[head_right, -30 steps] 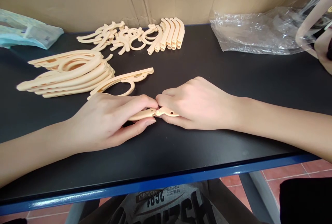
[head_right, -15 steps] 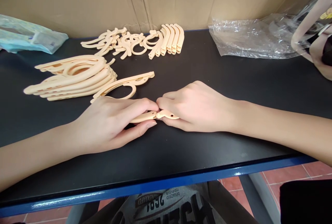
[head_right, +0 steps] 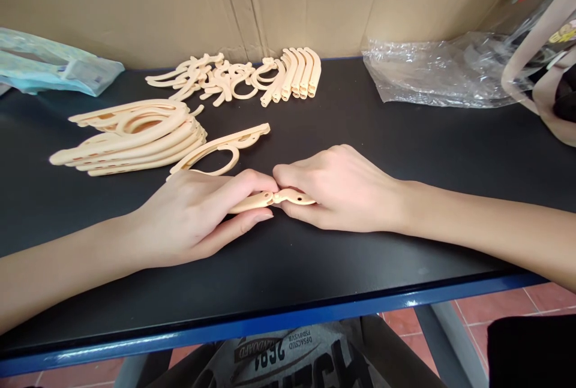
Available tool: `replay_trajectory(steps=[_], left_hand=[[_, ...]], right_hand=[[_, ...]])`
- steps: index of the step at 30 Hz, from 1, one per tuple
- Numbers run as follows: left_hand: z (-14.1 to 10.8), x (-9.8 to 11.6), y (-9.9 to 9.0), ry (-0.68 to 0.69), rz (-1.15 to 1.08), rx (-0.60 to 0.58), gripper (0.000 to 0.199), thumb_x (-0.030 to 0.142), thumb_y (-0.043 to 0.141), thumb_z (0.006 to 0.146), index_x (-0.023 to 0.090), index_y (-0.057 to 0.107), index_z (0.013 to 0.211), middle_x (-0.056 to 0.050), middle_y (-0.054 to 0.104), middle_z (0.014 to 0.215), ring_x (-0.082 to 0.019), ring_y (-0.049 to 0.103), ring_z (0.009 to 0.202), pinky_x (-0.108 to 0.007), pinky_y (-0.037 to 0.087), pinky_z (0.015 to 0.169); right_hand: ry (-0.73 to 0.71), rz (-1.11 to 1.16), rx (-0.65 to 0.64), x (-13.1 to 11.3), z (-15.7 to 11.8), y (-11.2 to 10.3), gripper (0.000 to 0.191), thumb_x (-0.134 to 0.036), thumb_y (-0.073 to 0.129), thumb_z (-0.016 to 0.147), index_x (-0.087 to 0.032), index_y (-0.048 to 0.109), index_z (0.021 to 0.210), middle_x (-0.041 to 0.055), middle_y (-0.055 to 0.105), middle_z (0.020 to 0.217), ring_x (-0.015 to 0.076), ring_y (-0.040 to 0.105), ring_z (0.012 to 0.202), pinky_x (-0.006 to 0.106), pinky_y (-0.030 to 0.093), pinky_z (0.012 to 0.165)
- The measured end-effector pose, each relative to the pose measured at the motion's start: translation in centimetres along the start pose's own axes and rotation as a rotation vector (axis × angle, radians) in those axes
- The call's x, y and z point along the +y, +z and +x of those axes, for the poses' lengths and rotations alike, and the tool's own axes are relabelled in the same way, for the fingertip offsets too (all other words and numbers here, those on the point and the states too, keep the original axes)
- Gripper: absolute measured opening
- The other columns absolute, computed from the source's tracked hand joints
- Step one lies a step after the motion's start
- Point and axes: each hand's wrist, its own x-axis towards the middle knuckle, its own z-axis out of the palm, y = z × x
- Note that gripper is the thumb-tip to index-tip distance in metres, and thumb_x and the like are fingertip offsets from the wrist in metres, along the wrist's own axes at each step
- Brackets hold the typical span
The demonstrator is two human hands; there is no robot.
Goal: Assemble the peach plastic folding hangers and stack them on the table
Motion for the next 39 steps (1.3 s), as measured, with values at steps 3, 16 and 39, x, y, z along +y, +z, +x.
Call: replay_trajectory(steps=[3,16,39], left_hand=[[-0.02,0.03,0.01,-0.013,-0.015,0.005,0.014,0.029,0.043,0.102,0.018,0.050,0.107,0.004,0.067,0.076,-0.010,0.058,0.055,-0.022,0.030,0.046],[-0.15,0.00,0.13,-0.023,-0.039,0.055,0.019,0.030,0.044,0.101,0.018,0.049,0.115,0.006,0.066,0.074,-0.009,0.055,0.050,-0.021,0.033,0.046],[0.03,0.05,-0.25,0.027,-0.077,0.042,0.018,0.025,0.046,0.100,0.014,0.053,0.111,0.004,0.069,0.077,-0.011,0.059,0.053,-0.024,0.033,0.045]], right_hand=[[0.040,0.005,0.008,-0.04,0.07,-0.07,0.024,-0.024,0.047,0.092,-0.020,0.037,0.070,-0.0063,0.042,0.057,0.0074,0.032,0.046,0.023,0.020,0.049],[0.017,-0.044,-0.019,-0.23,-0.04,0.20,0.016,-0.025,0.046,0.093,-0.018,0.053,0.081,-0.0036,0.059,0.067,0.0085,0.044,0.052,0.025,0.022,0.051],[-0.031,-0.068,-0.024,-0.03,0.00,0.35,0.025,-0.025,0.044,0.094,-0.016,0.061,0.079,0.0009,0.064,0.068,0.0090,0.044,0.051,0.025,0.021,0.051]])
